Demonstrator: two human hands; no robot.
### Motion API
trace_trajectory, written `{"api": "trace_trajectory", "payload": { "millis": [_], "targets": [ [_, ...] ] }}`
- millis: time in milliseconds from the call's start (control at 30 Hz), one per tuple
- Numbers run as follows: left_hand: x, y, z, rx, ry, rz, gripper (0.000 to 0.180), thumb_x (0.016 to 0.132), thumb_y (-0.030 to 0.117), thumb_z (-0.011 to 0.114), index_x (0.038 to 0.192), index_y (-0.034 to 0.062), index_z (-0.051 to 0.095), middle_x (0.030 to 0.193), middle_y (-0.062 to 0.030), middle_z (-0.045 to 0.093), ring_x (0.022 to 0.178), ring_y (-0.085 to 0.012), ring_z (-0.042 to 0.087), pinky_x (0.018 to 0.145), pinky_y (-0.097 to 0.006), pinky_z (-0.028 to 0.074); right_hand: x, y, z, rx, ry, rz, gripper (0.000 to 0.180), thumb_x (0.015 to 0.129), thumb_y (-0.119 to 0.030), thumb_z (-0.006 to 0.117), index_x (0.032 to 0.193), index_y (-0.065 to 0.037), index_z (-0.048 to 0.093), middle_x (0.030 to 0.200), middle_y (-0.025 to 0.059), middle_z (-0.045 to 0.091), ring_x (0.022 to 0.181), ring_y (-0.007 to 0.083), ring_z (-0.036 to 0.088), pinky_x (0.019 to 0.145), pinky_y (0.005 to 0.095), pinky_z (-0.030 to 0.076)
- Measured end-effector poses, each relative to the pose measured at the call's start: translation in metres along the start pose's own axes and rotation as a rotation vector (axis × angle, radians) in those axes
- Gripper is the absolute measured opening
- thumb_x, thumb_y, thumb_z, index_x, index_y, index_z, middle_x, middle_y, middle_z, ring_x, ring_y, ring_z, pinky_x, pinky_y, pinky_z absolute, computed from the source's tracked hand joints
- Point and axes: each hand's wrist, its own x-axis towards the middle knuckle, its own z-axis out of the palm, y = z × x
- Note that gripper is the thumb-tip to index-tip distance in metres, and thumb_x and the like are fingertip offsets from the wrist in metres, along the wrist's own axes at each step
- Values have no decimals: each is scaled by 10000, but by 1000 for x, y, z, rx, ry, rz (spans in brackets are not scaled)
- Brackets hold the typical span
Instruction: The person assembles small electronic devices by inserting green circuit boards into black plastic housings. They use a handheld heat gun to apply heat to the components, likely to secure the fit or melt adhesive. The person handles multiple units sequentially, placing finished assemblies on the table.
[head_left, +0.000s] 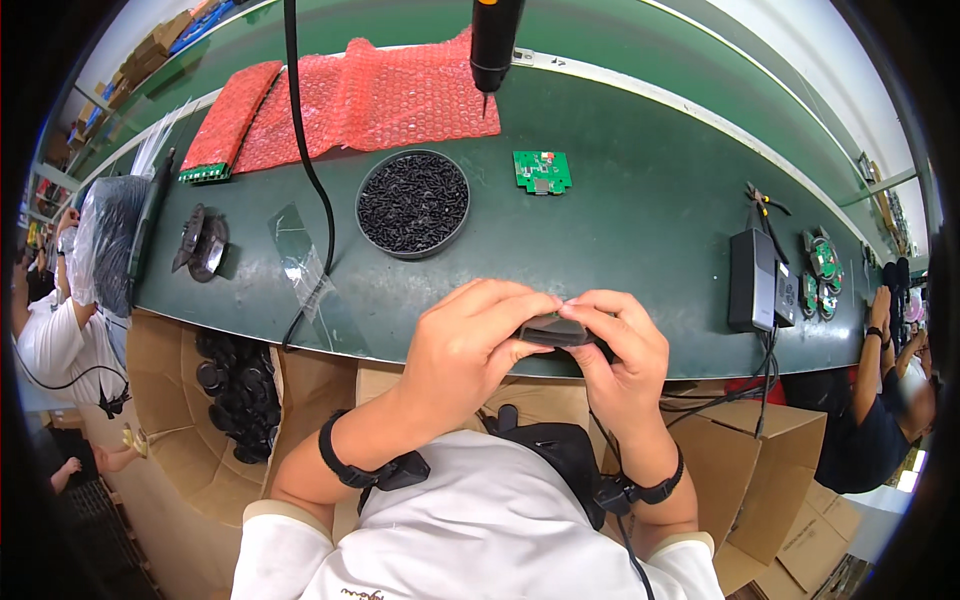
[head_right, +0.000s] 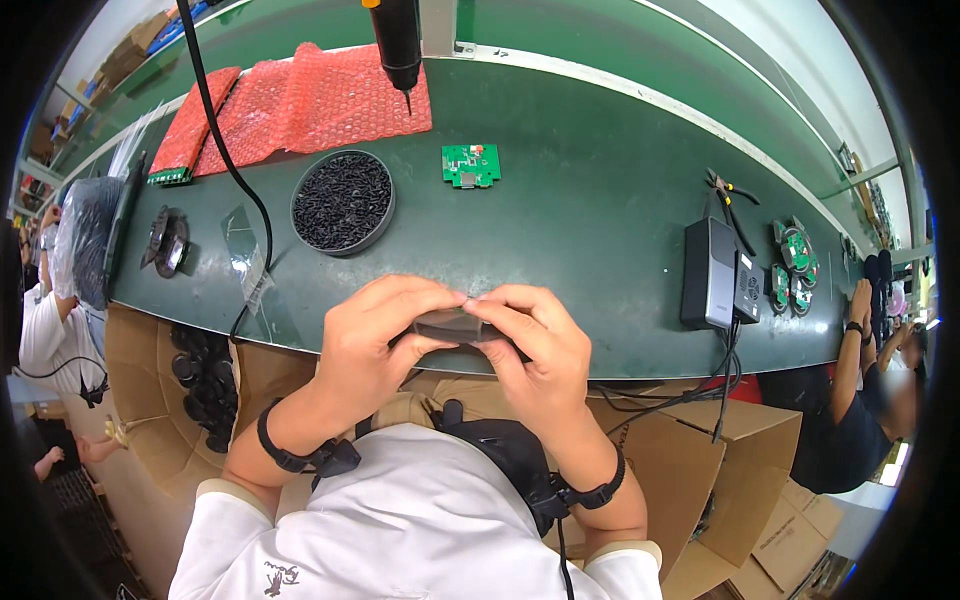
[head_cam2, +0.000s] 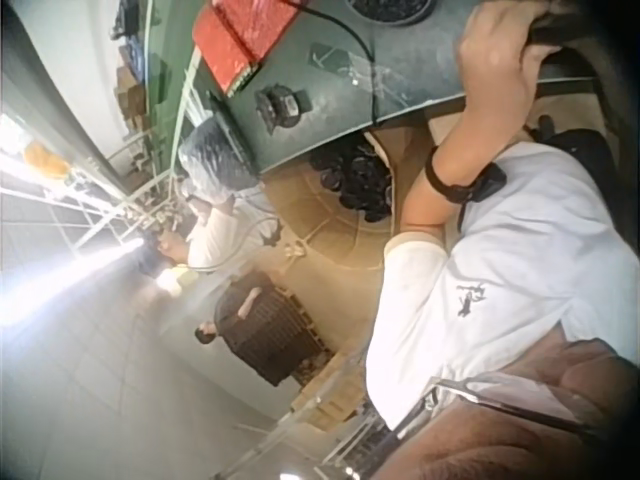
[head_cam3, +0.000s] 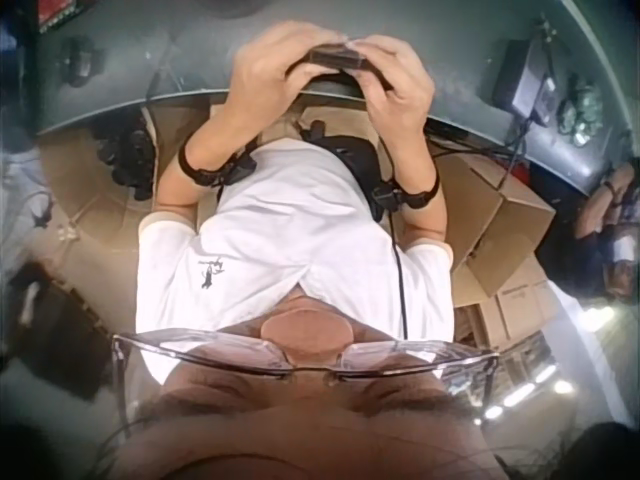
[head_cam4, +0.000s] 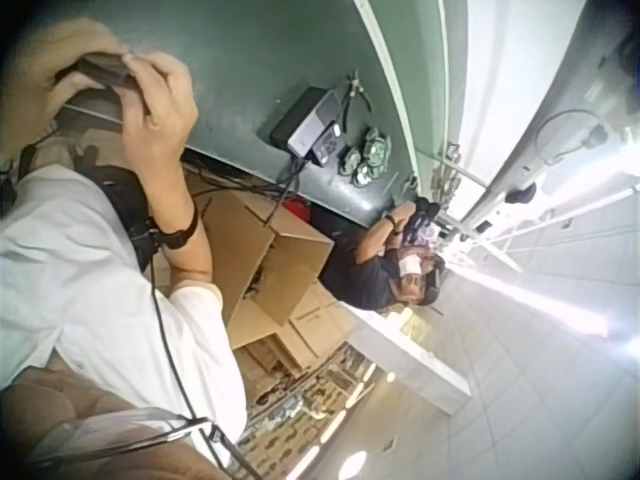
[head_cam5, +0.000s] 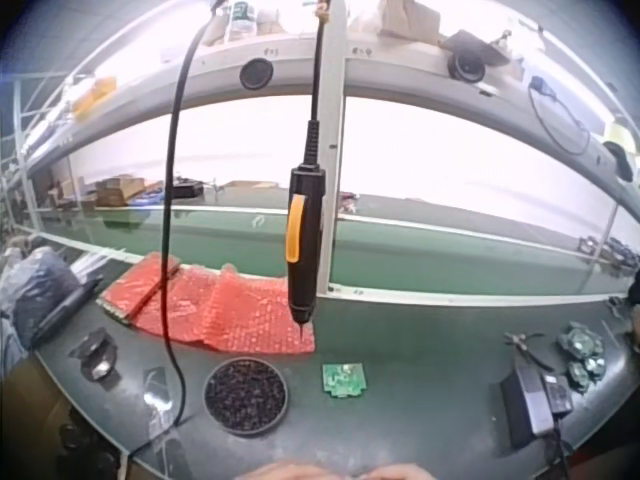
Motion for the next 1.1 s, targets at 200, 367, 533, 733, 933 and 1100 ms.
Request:
{"api": "trace_trajectory", "payload": {
  "millis": [200,367,533,733,933,1100],
  "targets": [
    [1,0,2,-50,28,-37,302,769,34,837,1061,37,761,1002,-106,754,902,-303,719,768,-386,578,2,1,0,9,0,10,373,769,83,805,1116,-50,792,1070,108,717,894,229,723,739,316,595],
    [3,0,1,-133,17,-81,274,771,34,853,1034,26,779,991,-119,766,877,-295,743,748,-367,594,3,4,-1,48,10,-8,339,786,70,808,1104,-45,782,1046,111,729,901,240,729,763,322,598],
    [5,3,-6,-133,-56,-154,320,752,37,887,1057,21,791,1011,-139,785,918,-262,764,806,-335,599,0,5,2,181,56,38,249,810,55,813,1042,-12,750,1032,126,743,936,252,738,818,330,603],
    [10,4,-8,-160,-91,-194,302,759,21,878,1047,15,788,1013,-131,781,910,-245,756,790,-328,589,3,5,-1,416,15,213,190,847,70,795,1019,18,732,1068,148,723,982,221,722,865,329,600],
    [8,5,-8,-149,-83,-193,279,768,13,863,1034,9,781,1013,-134,779,922,-246,754,790,-332,592,2,8,0,518,-6,218,183,843,92,789,1002,24,729,1090,144,699,1003,217,710,886,329,597],
    [10,3,-8,-143,-63,-184,269,772,8,856,1028,3,773,1015,-136,778,928,-251,754,799,-339,596,7,10,3,520,-8,217,187,836,103,787,998,32,725,1095,143,690,997,207,705,889,327,600]
  ]
}}
